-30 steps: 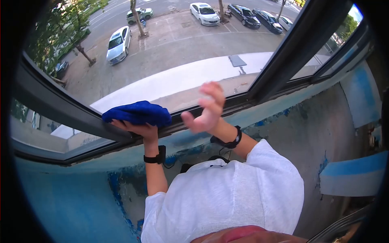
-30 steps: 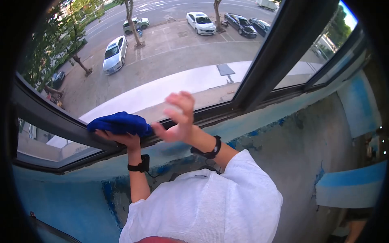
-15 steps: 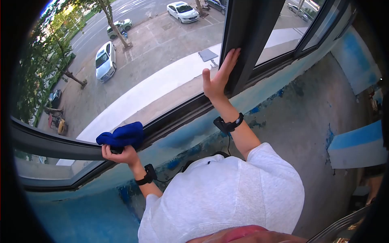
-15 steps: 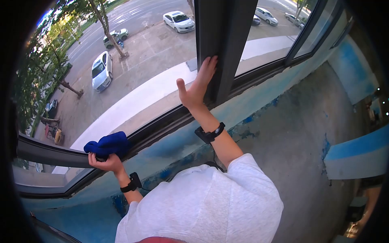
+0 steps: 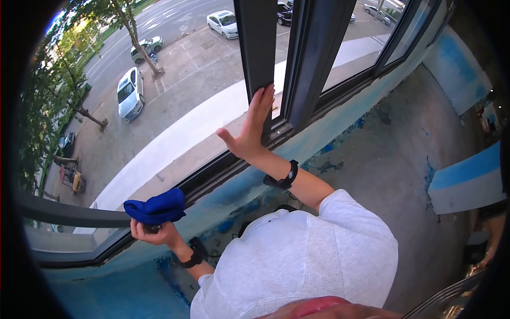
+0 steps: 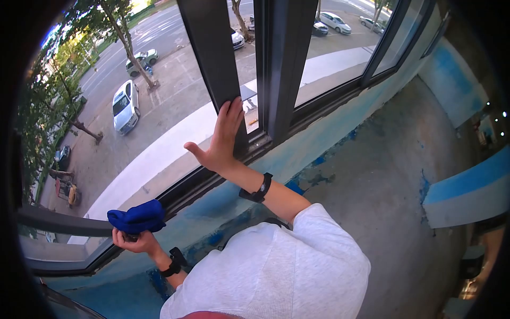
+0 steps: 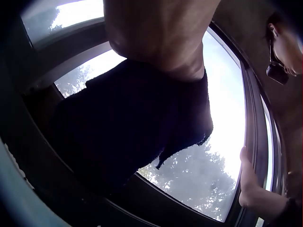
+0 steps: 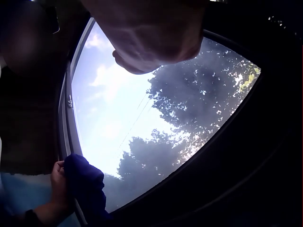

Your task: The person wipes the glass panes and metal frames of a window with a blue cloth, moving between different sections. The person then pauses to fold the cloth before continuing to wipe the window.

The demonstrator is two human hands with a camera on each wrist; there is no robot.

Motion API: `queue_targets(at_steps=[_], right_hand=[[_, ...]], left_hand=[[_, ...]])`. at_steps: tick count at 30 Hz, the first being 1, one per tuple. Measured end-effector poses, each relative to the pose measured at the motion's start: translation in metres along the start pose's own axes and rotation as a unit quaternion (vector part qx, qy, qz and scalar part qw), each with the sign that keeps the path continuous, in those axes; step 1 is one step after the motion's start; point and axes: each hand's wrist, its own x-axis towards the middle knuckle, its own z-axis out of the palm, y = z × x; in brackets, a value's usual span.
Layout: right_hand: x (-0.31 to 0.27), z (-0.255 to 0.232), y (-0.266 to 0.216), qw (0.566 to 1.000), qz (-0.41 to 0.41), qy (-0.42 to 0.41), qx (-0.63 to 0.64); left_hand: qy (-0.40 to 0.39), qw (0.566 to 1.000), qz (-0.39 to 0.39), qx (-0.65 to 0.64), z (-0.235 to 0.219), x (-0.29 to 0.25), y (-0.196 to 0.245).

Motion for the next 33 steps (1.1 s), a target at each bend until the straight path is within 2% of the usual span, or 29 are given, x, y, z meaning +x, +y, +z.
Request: queue_targets(at_steps=[6, 11, 14, 18, 19, 20, 22, 24, 26, 28, 30, 32, 33], right_hand=[[-0.028, 0.007, -0.057, 0.995, -0.009, -0.09, 0.04], [-0.056, 0.019, -0.095, 0.988, -0.048, -0.123, 0.084], [-0.069, 0.031, -0.114, 0.982, -0.089, -0.157, 0.054], [-0.08, 0.036, -0.126, 0.983, -0.119, -0.132, 0.048], [-0.081, 0.038, -0.132, 0.988, -0.089, -0.099, 0.072], [-0.084, 0.041, -0.136, 0.988, -0.093, -0.102, 0.07], [-0.096, 0.042, -0.143, 0.944, 0.045, -0.267, 0.188], [-0.106, 0.044, -0.148, 0.947, 0.063, -0.261, 0.178], [-0.112, 0.034, -0.142, 0.917, 0.133, -0.298, 0.231], [-0.114, 0.016, -0.14, 0.929, 0.118, -0.278, 0.214], [-0.112, -0.007, -0.136, 0.844, 0.151, -0.33, 0.395], [-0.119, -0.025, -0.117, 0.848, 0.133, -0.307, 0.412], [-0.122, -0.039, -0.103, 0.794, 0.231, -0.352, 0.44]], left_hand=[[-0.016, 0.998, -0.038, -0.041, -0.006, 0.0, 0.01], [-0.023, 0.993, -0.009, -0.114, -0.014, 0.006, 0.005], [-0.027, 0.991, 0.012, -0.128, -0.025, 0.007, -0.005], [-0.014, 0.99, -0.013, -0.14, -0.046, 0.005, -0.015], [-0.022, 0.989, -0.022, -0.144, -0.051, 0.004, -0.018], [-0.031, 0.988, -0.031, -0.149, -0.055, 0.003, -0.02], [-0.039, 0.989, -0.024, -0.137, -0.061, 0.007, -0.022], [-0.086, 0.984, -0.013, -0.155, -0.061, 0.008, -0.021], [-0.088, 0.976, -0.024, -0.196, -0.054, 0.005, -0.014], [-0.113, 0.952, -0.084, -0.272, -0.045, 0.008, 0.002], [-0.129, 0.938, -0.092, -0.308, -0.03, 0.005, 0.031], [-0.23, 0.826, -0.299, -0.419, -0.014, -0.008, 0.055], [-0.301, 0.773, -0.336, -0.447, -0.009, -0.008, 0.075]])
